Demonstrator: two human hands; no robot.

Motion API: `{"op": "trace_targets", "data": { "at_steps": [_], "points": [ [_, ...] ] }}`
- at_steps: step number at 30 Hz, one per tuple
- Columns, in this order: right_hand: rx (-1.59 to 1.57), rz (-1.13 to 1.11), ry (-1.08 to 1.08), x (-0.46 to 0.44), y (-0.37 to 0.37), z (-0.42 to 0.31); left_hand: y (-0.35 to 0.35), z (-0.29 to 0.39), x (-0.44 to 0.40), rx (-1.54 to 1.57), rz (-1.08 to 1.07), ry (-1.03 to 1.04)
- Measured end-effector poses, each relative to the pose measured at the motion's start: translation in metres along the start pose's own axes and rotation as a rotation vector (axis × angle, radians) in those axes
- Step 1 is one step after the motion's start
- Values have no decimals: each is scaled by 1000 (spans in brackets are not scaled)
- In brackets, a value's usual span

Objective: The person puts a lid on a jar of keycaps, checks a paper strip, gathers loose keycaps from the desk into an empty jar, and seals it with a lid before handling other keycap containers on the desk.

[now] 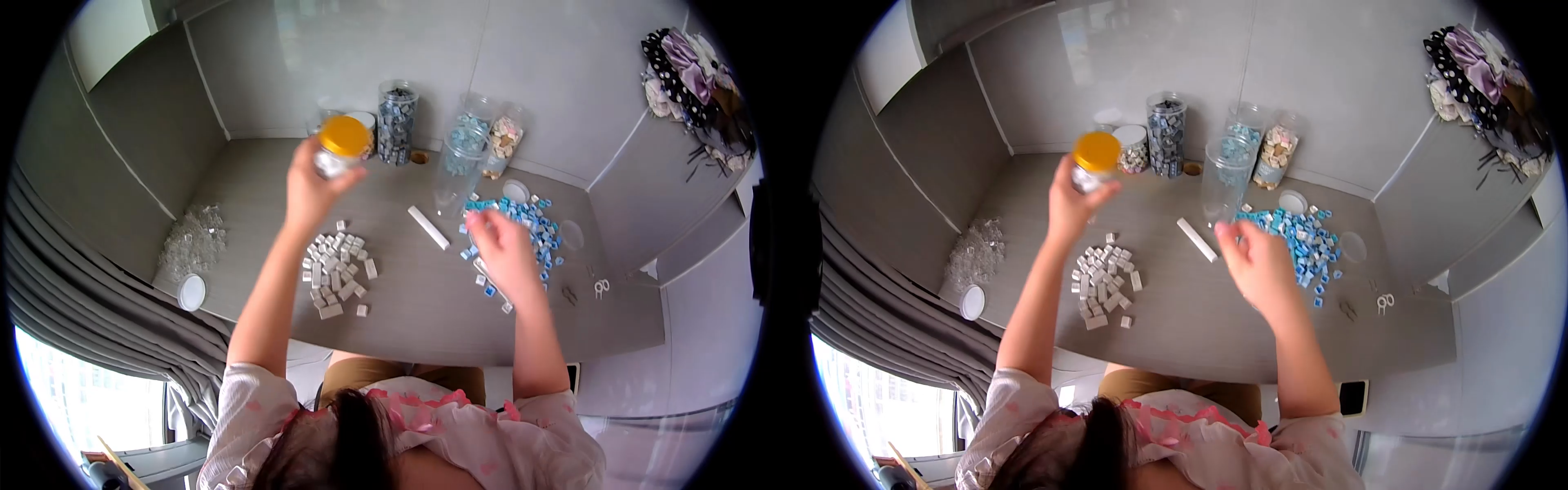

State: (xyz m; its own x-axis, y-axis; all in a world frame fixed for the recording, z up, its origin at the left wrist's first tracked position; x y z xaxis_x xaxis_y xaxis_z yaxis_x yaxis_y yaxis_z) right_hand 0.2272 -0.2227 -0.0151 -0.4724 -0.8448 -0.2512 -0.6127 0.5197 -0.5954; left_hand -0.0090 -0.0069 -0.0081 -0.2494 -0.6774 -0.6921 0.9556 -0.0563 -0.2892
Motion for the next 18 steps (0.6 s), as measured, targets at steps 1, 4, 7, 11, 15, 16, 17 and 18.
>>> {"op": "trace_targets", "data": {
  "at_steps": [1, 4, 7, 11, 15, 16, 17, 18],
  "points": [
    [4, -52, -12, 0, 16, 5, -16, -43, -19, -143, 109, 33],
    [139, -190, -41, 10, 74, 19, -40, -187, -59, 11, 210, -340],
    [190, -198, -188, 13, 107, 17, -55, -235, -75, -22, 292, -379],
    [201, -325, -232, 12, 128, 27, -55, -280, -108, -46, 300, -363],
    [169, -363, -269, 13, 134, 29, -17, -287, -125, -31, 92, -449],
    [153, -350, -300, 14, 134, 27, -12, -286, -125, 36, 88, -448],
    [139, -336, -329, 16, 133, 25, -6, -286, -124, 105, 82, -447],
    [162, -372, -347, 19, 138, 26, 0, -284, -121, 175, 75, -448]
  ]
}}
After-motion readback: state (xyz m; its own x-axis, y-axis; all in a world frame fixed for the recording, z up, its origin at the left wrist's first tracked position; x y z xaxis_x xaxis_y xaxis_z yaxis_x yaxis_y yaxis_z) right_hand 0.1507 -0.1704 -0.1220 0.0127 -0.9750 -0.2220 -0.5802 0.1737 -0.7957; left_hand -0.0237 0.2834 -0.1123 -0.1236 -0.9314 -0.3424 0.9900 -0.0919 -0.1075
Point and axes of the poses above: each hand's wrist, its own x-axis away from the middle knuckle, its own y-axis out of the palm, z = x × y, the point moved 10 cm from there along -x, towards the middle knuckle, and after that the axes turned 4 degrees about y, right-handed, at the moved point
